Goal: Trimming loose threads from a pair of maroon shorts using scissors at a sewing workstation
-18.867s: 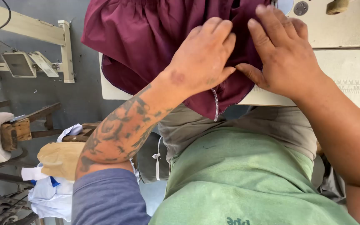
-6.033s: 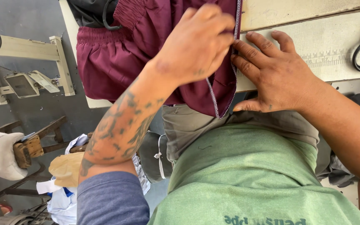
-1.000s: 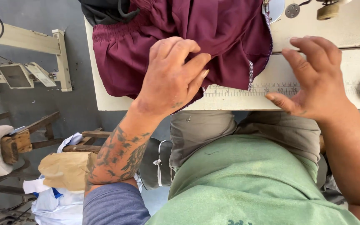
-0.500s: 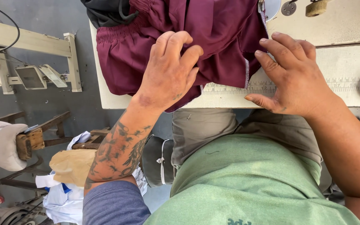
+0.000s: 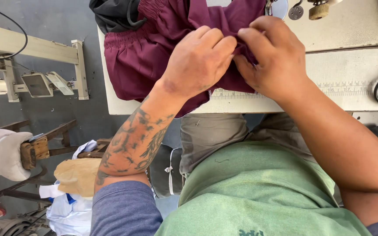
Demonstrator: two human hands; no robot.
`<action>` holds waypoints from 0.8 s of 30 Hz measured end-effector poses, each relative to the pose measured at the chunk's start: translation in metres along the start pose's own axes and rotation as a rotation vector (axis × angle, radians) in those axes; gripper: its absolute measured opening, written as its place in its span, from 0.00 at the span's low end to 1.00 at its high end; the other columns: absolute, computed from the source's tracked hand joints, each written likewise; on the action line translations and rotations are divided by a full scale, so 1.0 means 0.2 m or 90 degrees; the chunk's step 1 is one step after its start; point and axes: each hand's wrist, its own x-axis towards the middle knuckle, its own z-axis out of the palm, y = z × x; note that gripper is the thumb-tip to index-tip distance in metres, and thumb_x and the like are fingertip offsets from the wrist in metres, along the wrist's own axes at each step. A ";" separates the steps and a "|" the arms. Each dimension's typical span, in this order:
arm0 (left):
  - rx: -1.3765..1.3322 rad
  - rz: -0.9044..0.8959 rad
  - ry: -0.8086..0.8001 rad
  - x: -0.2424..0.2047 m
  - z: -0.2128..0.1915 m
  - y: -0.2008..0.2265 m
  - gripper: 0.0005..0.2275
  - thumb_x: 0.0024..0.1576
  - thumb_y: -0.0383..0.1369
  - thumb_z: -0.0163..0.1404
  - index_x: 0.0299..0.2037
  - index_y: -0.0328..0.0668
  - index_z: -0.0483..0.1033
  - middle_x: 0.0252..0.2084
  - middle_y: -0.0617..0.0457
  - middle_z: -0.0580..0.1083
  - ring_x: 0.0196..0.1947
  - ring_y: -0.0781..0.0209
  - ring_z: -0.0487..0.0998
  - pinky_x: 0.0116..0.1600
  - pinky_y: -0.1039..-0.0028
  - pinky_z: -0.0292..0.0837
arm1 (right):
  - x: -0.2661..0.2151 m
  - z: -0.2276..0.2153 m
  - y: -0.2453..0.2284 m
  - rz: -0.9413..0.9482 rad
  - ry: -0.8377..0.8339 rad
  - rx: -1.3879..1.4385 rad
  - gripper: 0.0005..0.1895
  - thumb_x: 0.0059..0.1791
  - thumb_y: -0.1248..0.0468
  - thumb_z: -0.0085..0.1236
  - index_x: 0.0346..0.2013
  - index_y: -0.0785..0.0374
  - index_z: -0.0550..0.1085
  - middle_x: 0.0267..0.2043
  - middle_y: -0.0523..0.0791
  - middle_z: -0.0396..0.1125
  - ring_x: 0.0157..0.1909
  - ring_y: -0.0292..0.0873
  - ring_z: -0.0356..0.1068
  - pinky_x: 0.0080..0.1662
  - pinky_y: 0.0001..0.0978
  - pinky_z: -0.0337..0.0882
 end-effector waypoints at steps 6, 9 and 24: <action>0.243 -0.156 0.034 -0.17 0.08 -0.44 0.12 0.45 0.31 0.56 0.39 0.45 0.72 0.33 0.48 0.69 0.29 0.43 0.71 0.30 0.55 0.68 | 0.01 0.02 0.01 -0.056 0.051 0.089 0.01 0.60 0.78 0.66 0.47 0.76 0.82 0.47 0.58 0.76 0.45 0.60 0.74 0.48 0.51 0.73; 0.189 -0.075 0.066 -0.16 -0.20 -0.37 0.06 0.45 0.25 0.50 0.30 0.43 0.67 0.29 0.50 0.67 0.29 0.47 0.67 0.32 0.58 0.63 | 0.00 0.00 0.00 -0.082 0.044 0.075 0.03 0.60 0.78 0.65 0.48 0.75 0.82 0.51 0.58 0.76 0.47 0.59 0.72 0.51 0.49 0.74; 0.110 -0.169 -0.358 -0.42 -0.25 0.34 0.32 0.56 0.52 0.60 0.67 0.44 0.72 0.65 0.46 0.65 0.66 0.46 0.65 0.67 0.53 0.65 | -0.30 -0.20 0.00 -0.062 -0.196 -0.094 0.33 0.57 0.49 0.65 0.65 0.77 0.79 0.71 0.65 0.73 0.74 0.68 0.72 0.70 0.58 0.67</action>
